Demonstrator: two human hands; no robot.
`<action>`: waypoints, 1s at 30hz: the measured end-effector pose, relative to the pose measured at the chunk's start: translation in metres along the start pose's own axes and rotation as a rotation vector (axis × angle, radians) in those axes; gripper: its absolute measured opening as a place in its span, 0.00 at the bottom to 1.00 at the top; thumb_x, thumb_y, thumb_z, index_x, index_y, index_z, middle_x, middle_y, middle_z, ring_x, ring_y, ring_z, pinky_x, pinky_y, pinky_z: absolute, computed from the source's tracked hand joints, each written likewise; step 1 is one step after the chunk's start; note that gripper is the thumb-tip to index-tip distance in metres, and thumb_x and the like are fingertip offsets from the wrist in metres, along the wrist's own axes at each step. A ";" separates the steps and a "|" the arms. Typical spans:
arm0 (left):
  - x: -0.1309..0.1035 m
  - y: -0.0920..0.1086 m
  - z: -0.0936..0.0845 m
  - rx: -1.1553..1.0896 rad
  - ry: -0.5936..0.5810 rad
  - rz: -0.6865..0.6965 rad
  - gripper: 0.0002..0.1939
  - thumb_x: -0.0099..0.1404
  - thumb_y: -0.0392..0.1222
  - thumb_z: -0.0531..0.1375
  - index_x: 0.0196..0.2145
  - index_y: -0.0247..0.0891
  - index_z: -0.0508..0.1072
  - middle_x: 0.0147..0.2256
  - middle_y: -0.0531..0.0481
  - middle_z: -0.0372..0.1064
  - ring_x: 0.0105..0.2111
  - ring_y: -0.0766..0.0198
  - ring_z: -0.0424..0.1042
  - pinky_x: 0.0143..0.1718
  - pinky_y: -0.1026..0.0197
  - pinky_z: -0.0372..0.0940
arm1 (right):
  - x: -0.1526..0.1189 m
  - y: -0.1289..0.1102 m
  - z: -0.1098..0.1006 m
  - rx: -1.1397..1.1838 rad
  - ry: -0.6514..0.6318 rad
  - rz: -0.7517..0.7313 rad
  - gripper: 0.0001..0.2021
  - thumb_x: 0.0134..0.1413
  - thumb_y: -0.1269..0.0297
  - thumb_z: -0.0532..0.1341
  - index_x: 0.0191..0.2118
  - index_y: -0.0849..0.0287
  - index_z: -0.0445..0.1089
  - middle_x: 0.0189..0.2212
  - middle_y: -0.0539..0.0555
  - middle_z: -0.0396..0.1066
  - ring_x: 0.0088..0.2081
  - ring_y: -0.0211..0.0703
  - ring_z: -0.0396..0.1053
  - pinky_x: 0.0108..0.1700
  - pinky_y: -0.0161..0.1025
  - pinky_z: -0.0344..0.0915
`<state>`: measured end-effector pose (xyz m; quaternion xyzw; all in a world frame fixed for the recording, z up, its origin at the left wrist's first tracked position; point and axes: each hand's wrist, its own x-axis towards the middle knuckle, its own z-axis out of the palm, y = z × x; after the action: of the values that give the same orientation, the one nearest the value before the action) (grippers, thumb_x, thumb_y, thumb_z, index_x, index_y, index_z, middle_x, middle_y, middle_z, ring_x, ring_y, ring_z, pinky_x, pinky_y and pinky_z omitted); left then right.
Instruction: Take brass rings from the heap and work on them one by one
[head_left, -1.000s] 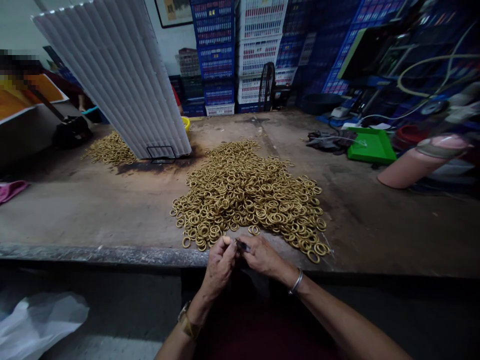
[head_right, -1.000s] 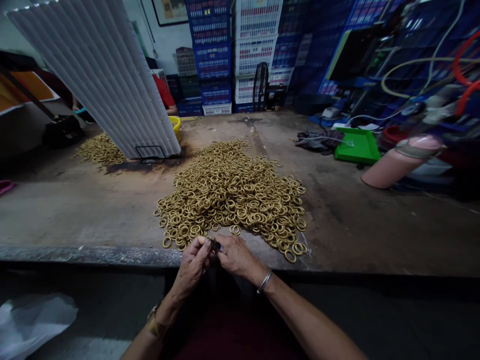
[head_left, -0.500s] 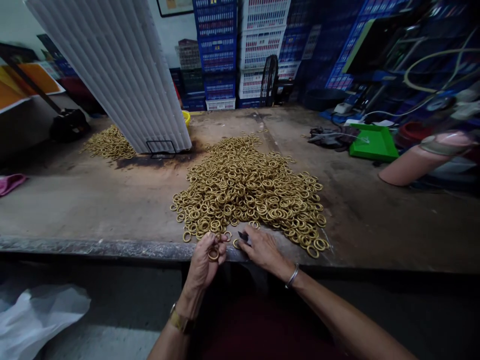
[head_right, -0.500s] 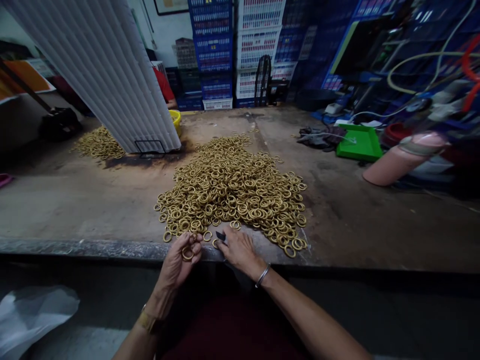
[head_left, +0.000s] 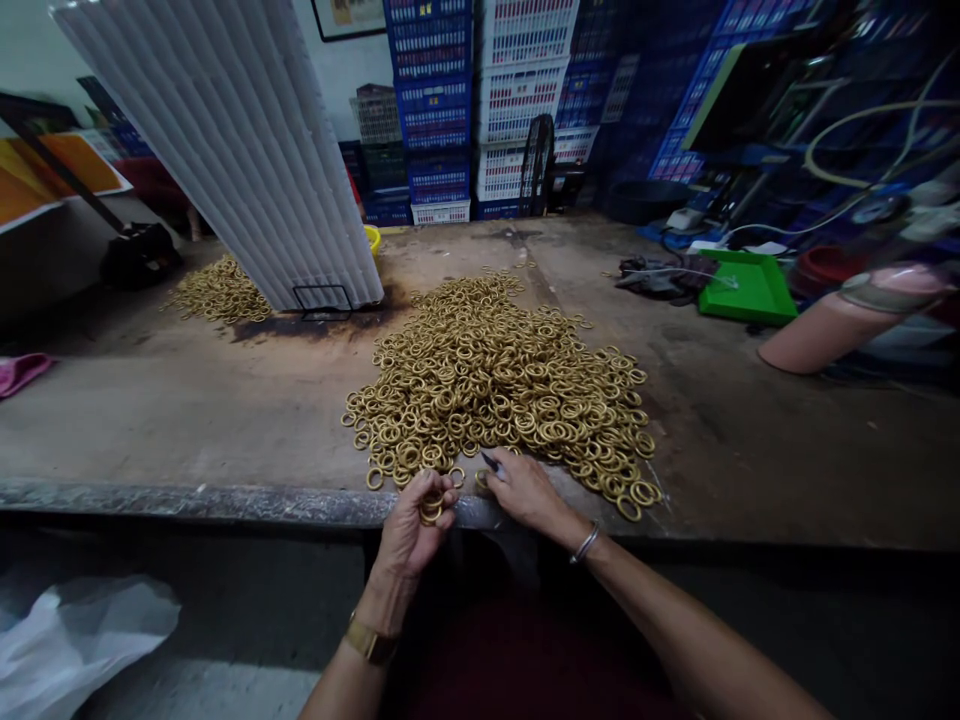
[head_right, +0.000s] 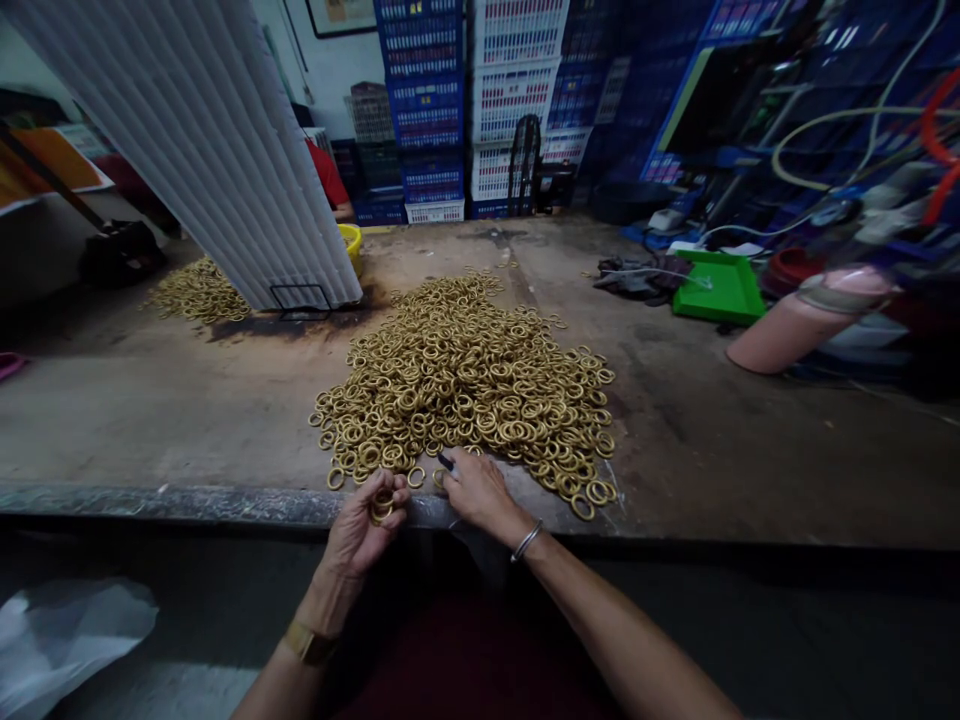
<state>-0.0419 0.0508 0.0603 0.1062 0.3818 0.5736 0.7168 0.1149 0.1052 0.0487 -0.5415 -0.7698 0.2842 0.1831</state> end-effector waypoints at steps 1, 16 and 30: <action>0.001 -0.003 0.002 0.094 0.008 0.052 0.12 0.50 0.42 0.63 0.26 0.35 0.63 0.25 0.52 0.62 0.21 0.72 0.61 0.15 0.73 0.50 | 0.003 -0.002 -0.004 0.088 -0.012 0.045 0.02 0.45 0.69 0.53 0.26 0.60 0.62 0.22 0.48 0.62 0.25 0.35 0.58 0.27 0.32 0.51; 0.006 -0.017 0.014 0.907 -0.077 0.555 0.08 0.58 0.40 0.55 0.31 0.38 0.73 0.26 0.51 0.69 0.28 0.64 0.65 0.33 0.64 0.59 | -0.004 -0.015 -0.019 0.900 -0.308 0.336 0.08 0.45 0.59 0.54 0.28 0.57 0.57 0.16 0.42 0.59 0.11 0.25 0.45 0.12 0.26 0.40; 0.000 -0.018 0.016 0.602 -0.135 0.075 0.16 0.57 0.54 0.54 0.25 0.37 0.62 0.18 0.58 0.56 0.14 0.75 0.49 0.14 0.71 0.44 | -0.004 -0.019 -0.013 0.740 -0.181 0.191 0.11 0.45 0.58 0.54 0.21 0.59 0.59 0.13 0.42 0.55 0.15 0.28 0.48 0.16 0.28 0.45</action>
<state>-0.0180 0.0501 0.0605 0.3656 0.4820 0.4524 0.6553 0.1097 0.1000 0.0705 -0.4808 -0.5744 0.6049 0.2703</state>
